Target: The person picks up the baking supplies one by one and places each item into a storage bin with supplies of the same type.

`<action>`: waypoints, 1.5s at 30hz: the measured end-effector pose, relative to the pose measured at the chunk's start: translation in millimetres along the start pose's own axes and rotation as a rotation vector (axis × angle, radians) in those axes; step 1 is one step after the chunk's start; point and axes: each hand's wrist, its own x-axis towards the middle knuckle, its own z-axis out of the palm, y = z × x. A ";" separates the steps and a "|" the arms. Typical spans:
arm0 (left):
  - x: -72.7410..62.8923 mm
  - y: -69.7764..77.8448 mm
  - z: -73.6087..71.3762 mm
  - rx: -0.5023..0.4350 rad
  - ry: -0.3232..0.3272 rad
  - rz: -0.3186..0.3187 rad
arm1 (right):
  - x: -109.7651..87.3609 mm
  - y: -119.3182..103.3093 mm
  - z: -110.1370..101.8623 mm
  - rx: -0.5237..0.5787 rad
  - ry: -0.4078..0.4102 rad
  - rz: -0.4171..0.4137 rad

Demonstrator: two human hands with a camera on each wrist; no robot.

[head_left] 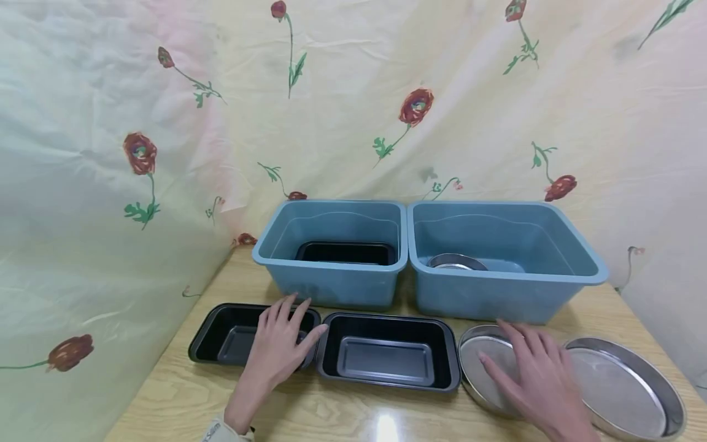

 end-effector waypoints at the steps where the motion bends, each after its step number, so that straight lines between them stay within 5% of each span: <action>1: 0.0 -0.1 -0.8 -0.017 0.017 -0.002 | 0.9 -3.8 0.6 0.038 0.024 0.006; 6: 2.1 -0.9 -4.3 -0.083 0.174 0.038 | 4.5 -21.9 5.4 0.196 0.143 -0.014; 11: 4.5 -6.7 -7.7 -0.178 0.340 0.062 | 7.4 -36.8 12.0 0.230 0.174 -0.061; 19: 16.3 -31.5 -12.8 -0.273 0.445 0.003 | 15.8 -62.5 21.1 0.262 0.221 -0.187; 29: 24.9 -56.2 -15.6 -0.549 0.375 -0.164 | 17.2 -86.2 25.6 0.312 0.154 -0.130; 37: 28.8 -66.2 -13.3 -0.620 0.385 -0.228 | 16.8 -95.6 29.6 0.320 0.129 -0.115; 45: 34.8 -75.4 -17.2 -0.797 0.373 -0.288 | 16.2 -101.1 34.8 0.339 0.114 -0.133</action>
